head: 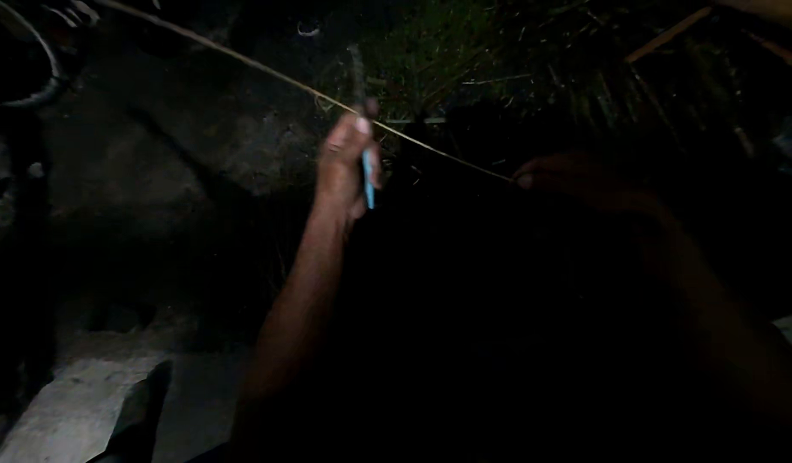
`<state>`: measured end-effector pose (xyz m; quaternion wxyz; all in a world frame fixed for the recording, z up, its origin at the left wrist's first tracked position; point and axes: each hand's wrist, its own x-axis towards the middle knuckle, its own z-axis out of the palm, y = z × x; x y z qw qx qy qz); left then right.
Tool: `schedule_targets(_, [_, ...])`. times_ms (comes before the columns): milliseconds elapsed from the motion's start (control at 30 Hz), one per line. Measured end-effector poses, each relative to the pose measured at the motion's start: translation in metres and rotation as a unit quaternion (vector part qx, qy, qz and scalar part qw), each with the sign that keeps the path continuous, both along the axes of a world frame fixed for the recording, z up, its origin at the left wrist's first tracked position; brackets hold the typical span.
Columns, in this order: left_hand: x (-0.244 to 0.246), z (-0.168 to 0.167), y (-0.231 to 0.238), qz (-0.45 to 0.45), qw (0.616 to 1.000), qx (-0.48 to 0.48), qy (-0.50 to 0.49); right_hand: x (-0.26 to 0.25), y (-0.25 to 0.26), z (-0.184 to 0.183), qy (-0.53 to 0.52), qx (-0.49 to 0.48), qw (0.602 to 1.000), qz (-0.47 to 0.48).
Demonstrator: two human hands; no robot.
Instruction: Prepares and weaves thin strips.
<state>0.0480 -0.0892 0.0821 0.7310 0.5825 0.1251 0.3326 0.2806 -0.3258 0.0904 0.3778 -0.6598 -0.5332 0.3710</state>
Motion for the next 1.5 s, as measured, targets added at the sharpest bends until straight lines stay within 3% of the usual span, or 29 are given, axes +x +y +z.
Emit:
schedule_targets(100, [0.008, -0.005, -0.015, -0.054, 0.996, 0.040, 0.064, -0.002, 0.006, -0.005, 0.021, 0.023, 1.000, 0.000])
schedule_targets(233, [-0.021, 0.011, 0.037, 0.069, 0.998, 0.000, 0.000, 0.004, -0.008, 0.004, 0.016, -0.016, 0.999, -0.024])
schedule_targets(400, [-0.015, 0.009, 0.026, 0.104, 0.994, -0.027, -0.033, 0.001, 0.003, 0.000, -0.073, -0.114, 0.991, 0.015])
schedule_targets(633, [0.003, -0.004, 0.000, 0.066, 0.996, 0.041, 0.038, -0.028, 0.018, -0.009, -0.165, 0.068, 0.984, -0.004])
schedule_targets(800, [-0.002, 0.004, 0.011, 0.072, 0.994, 0.071, 0.034, -0.021, 0.003, 0.007, -0.180, 0.050, 0.982, -0.013])
schedule_targets(1033, [-0.013, 0.011, 0.034, 0.135, 0.991, -0.002, 0.011, -0.018, -0.017, 0.017, -0.202, 0.042, 0.978, -0.009])
schedule_targets(1167, [-0.038, 0.018, 0.058, 0.170, 0.984, -0.043, -0.043, -0.005, -0.058, 0.016, -0.196, -0.040, 0.977, -0.071])
schedule_targets(1333, [-0.019, 0.008, 0.022, 0.061, 0.998, 0.015, 0.002, -0.016, -0.061, 0.014, -0.201, -0.077, 0.972, -0.092])
schedule_targets(1500, [0.018, 0.001, -0.052, -0.097, 0.983, 0.066, 0.143, -0.044, -0.013, 0.028, -0.256, 0.025, 0.966, -0.031])
